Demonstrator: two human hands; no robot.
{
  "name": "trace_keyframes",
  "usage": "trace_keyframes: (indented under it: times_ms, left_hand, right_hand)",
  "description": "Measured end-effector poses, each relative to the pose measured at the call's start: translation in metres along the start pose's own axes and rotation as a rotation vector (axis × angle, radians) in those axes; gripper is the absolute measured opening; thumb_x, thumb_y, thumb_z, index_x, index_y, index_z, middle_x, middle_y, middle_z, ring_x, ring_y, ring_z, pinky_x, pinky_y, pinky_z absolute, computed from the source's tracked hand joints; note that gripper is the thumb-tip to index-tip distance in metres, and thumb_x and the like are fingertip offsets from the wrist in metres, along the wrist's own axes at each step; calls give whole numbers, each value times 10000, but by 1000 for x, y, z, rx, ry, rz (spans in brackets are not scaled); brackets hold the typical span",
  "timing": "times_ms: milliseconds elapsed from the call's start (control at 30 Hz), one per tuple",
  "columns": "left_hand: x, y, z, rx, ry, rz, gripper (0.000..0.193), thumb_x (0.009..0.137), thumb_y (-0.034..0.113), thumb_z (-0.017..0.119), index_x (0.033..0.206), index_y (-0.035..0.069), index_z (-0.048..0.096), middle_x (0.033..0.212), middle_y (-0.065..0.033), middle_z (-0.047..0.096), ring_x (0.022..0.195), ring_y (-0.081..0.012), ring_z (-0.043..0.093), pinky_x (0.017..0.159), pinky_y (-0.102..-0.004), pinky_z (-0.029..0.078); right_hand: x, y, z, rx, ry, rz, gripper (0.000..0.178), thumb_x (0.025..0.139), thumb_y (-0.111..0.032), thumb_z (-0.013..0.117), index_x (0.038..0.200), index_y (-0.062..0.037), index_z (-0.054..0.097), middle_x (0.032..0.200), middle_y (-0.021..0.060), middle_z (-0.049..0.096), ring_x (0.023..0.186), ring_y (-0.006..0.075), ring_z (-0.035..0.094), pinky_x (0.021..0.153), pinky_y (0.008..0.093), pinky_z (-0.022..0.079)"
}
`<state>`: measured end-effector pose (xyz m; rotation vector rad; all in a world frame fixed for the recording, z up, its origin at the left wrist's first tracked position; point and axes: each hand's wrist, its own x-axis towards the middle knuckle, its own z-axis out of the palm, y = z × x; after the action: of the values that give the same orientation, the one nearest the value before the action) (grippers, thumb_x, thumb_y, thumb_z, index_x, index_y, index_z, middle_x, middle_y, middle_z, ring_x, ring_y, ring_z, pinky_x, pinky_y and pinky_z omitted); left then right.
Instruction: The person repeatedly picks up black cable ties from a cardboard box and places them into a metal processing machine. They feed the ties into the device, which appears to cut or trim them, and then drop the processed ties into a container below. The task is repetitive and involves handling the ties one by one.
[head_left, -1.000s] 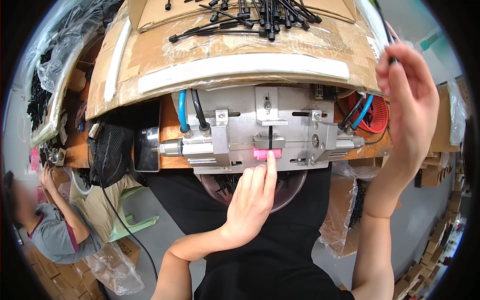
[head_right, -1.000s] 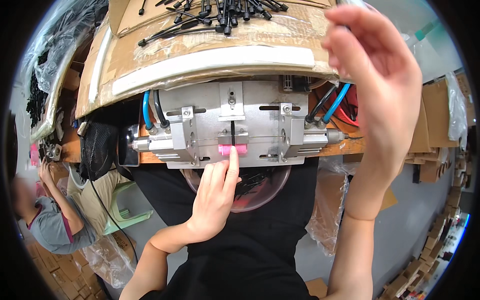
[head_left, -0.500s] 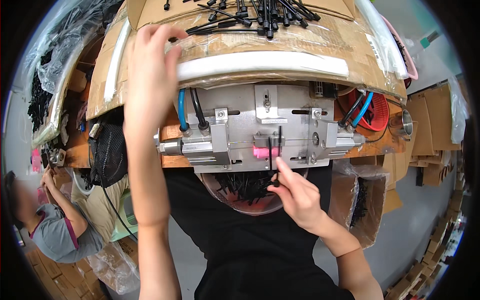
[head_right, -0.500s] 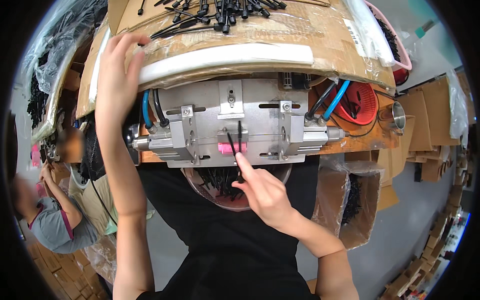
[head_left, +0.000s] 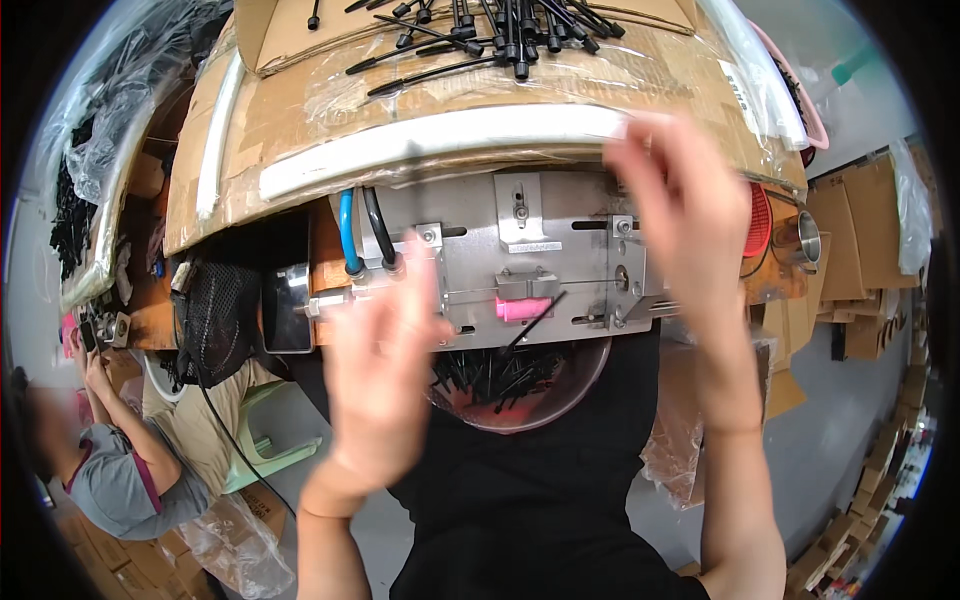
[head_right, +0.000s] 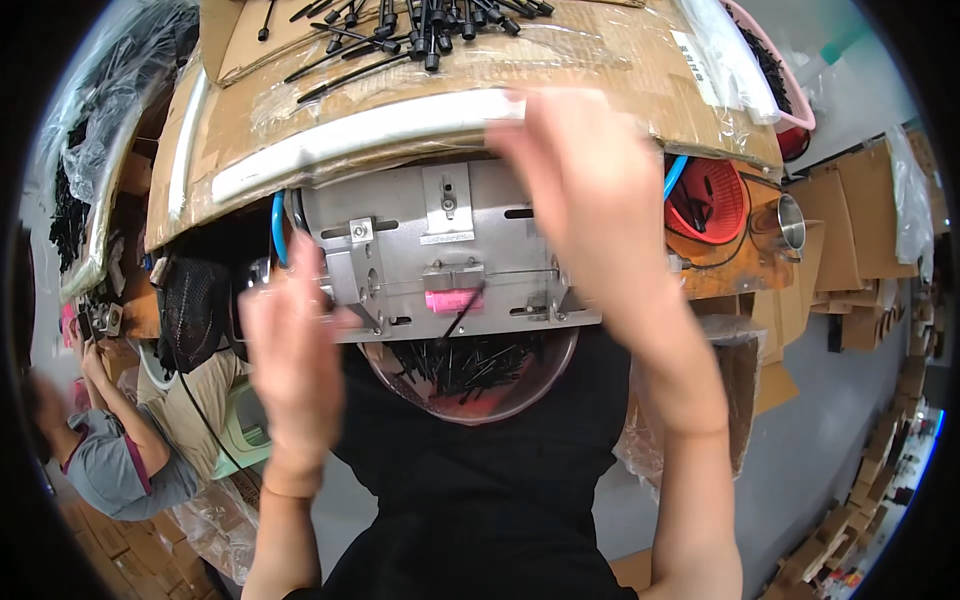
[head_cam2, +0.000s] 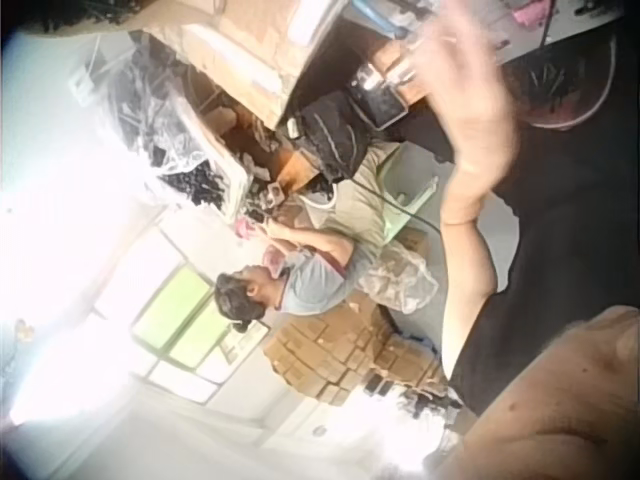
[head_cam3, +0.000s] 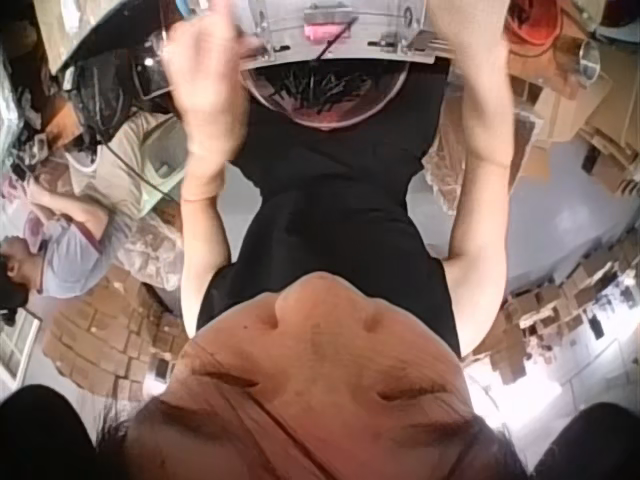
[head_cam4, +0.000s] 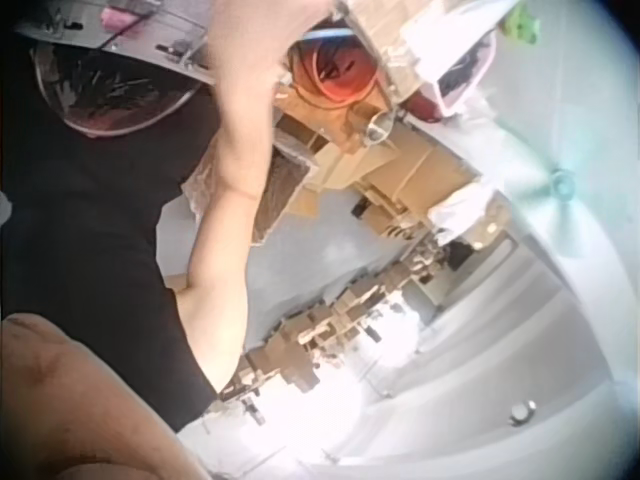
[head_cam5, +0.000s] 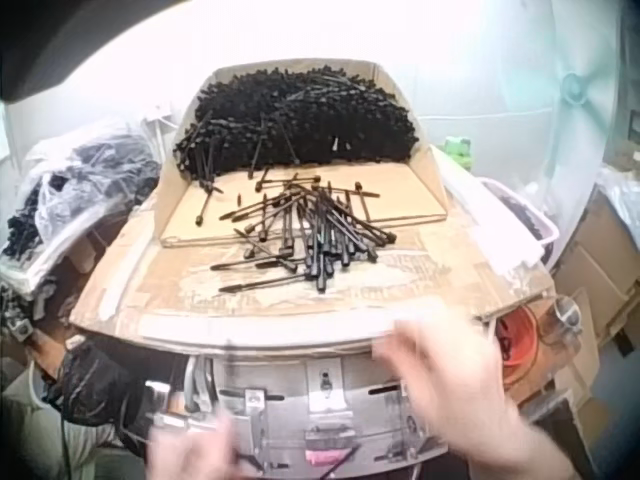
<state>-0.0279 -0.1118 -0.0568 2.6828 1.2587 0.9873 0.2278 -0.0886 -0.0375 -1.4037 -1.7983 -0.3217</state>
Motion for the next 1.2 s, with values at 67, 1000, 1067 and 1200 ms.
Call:
trace_keyframes:
  times_ms: [67, 1000, 1067, 1200]
  left_hand:
    - [-28, 31, 23, -151, -68, 8, 611, 771, -3, 697, 1351, -70, 520, 961, -94, 571, 827, -206, 540, 755, -335, 453]
    - [145, -45, 41, -79, 198, 249, 210, 892, 11, 580, 1092, 48, 631, 982, -128, 608, 904, -321, 579, 794, -387, 470]
    - [167, -52, 37, -162, 50, 257, 183, 881, 35, 623, 1063, 51, 635, 890, -110, 616, 823, -263, 597, 737, -349, 475]
    - [174, -66, 32, -272, -158, 161, 161, 868, 49, 646, 1027, 38, 628, 838, -141, 614, 791, -284, 603, 732, -349, 482]
  right_hand:
    - [59, 43, 19, -141, -8, -145, 223, 885, -131, 687, 1064, -15, 624, 874, 93, 640, 767, 166, 574, 679, 289, 471]
    - [-134, -71, 4, 370, -216, 131, 616, 709, 107, 746, 1293, 90, 552, 758, 109, 603, 672, 240, 592, 616, 348, 494]
    - [-141, -74, 15, 381, -226, 133, 609, 724, 94, 739, 1302, 84, 549, 740, 100, 588, 664, 222, 579, 616, 347, 484]
    - [-139, -68, 24, 372, -276, 120, 618, 743, 66, 737, 1326, 77, 531, 709, 78, 538, 636, 207, 530, 602, 352, 460]
